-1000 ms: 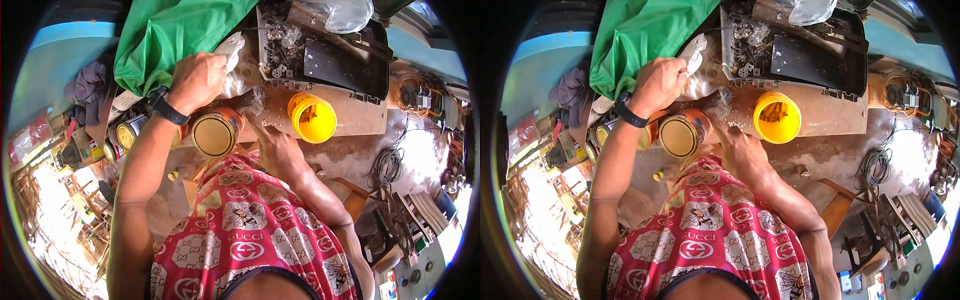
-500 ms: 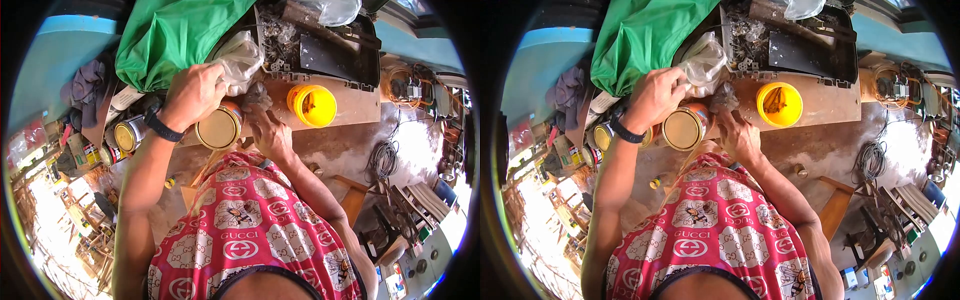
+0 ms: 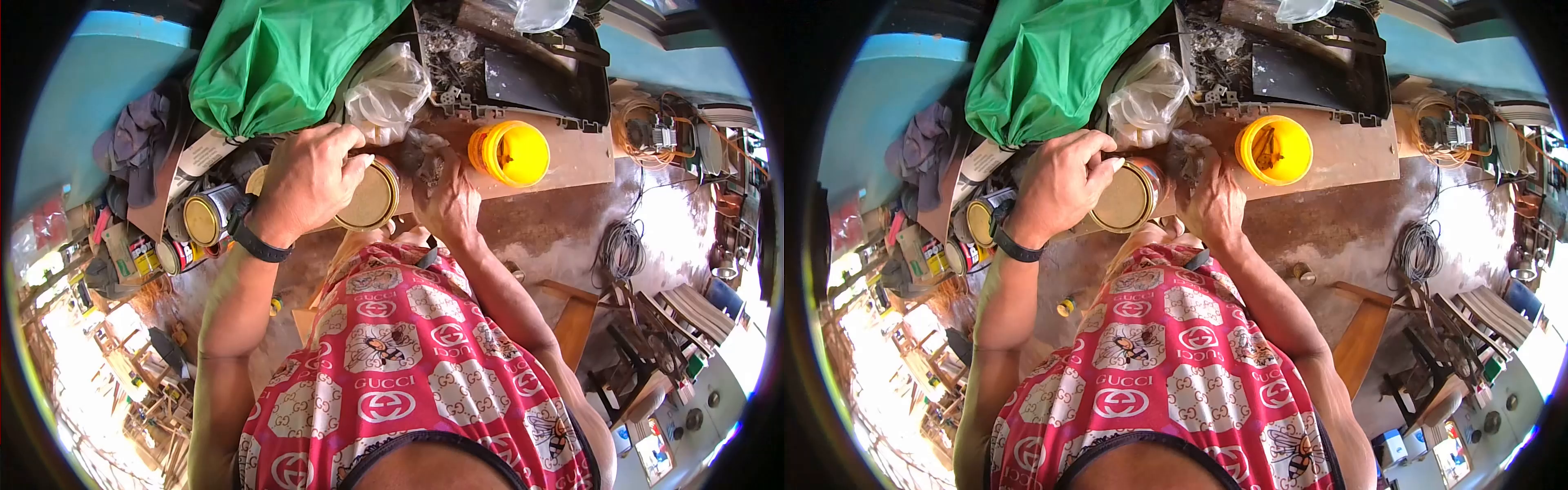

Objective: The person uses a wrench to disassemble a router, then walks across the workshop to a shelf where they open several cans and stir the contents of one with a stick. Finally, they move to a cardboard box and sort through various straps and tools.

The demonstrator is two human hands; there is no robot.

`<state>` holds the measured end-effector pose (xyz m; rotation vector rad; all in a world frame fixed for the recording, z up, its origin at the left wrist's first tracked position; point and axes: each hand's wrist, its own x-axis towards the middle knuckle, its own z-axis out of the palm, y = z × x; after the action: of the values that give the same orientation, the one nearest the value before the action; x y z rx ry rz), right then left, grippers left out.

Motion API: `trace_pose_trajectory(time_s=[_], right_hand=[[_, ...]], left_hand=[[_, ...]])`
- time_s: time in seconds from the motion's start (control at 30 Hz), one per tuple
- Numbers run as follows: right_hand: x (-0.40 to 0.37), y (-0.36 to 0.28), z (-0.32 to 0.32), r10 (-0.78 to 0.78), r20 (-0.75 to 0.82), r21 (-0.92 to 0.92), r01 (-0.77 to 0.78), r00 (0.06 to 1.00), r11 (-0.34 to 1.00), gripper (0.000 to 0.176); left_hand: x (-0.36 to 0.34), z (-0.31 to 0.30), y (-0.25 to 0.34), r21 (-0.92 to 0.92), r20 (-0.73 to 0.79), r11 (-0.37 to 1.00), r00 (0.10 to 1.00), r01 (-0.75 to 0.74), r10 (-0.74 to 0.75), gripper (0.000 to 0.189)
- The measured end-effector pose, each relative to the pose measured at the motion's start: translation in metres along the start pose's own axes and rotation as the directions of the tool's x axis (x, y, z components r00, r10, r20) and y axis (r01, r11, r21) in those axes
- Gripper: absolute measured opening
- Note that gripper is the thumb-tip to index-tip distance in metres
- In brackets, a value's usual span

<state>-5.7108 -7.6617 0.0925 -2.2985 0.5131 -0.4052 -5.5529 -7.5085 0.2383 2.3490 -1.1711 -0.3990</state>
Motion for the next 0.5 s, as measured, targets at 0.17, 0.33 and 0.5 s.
trace_pose_trajectory(time_s=[0.17, 0.33, 0.5], right_hand=[[0.003, 0.007, 0.005, 0.112, 0.082, -0.037, -0.109, 0.99, 0.993, 0.067], [0.009, 0.005, 0.004, 0.23, 0.082, 0.024, -0.233, 0.97, 0.972, 0.066], [0.017, 0.005, 0.008, 0.341, 0.09, 0.014, -0.344, 0.936, 0.939, 0.053]], left_hand=[[-0.007, -0.003, 0.005, -0.007, -0.01, 0.999, 0.999, -0.039, 0.039, 0.018], [-0.017, -0.006, 0.008, -0.011, -0.015, 0.999, 0.999, -0.05, 0.05, 0.017], [-0.023, -0.006, 0.011, -0.034, 0.009, 0.999, 0.999, -0.038, 0.038, 0.016]])
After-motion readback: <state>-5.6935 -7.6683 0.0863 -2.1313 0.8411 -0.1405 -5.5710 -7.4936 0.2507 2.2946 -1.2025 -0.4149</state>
